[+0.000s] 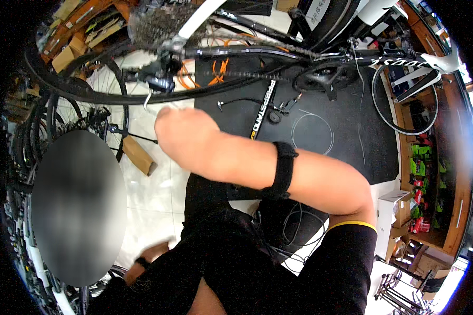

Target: The person uses an Allen key to adjust the rear derailleur of a bicycle mounted on a repair stand. They repeatedly tighten and loosen the barrel adjuster while checking the cable tension and derailleur position.

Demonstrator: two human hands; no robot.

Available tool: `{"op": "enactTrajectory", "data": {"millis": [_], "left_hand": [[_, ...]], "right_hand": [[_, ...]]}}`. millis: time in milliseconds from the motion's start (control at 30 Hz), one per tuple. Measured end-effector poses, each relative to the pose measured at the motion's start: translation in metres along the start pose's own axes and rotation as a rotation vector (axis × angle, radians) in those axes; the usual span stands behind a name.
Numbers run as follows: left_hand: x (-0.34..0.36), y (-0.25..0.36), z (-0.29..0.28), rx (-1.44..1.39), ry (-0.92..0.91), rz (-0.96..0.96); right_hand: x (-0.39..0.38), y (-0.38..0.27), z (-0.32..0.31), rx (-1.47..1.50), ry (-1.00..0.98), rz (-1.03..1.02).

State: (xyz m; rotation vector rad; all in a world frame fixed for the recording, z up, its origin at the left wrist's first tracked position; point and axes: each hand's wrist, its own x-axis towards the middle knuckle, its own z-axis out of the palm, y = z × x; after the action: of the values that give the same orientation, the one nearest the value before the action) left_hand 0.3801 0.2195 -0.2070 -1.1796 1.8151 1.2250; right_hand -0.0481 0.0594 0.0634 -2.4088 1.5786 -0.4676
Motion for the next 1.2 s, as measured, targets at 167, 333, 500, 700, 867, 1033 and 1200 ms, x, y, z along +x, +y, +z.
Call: {"op": "enactTrajectory", "data": {"millis": [167,333,500,700,867,1033,1200], "left_hand": [[-0.084,0.051,-0.035,0.015,-0.251,-0.060],[-0.175,0.147,-0.136,0.153,-0.399,-0.034],[-0.229,0.239,-0.230,0.186,-0.215,0.056],[-0.162,0.289,-0.281,-0.341,1.013,0.689],[-0.051,0.281,-0.328,-0.247,0.953,0.709],[-0.004,0.300,-0.325,-0.815,0.704,0.986],[-0.007,0.303,-0.325,-0.924,0.574,0.955]], "right_hand": [[0.005,0.010,-0.015,0.117,-0.240,0.071],[0.006,0.010,-0.012,0.108,-0.215,-0.023],[0.008,0.010,0.007,0.098,-0.074,-0.105],[0.001,0.013,-0.003,0.147,-0.066,0.158],[0.010,-0.010,0.001,-0.097,-0.131,0.209],[0.011,-0.010,-0.001,-0.234,-0.235,0.235],[0.013,-0.013,-0.010,-0.359,-0.336,0.227]]}}
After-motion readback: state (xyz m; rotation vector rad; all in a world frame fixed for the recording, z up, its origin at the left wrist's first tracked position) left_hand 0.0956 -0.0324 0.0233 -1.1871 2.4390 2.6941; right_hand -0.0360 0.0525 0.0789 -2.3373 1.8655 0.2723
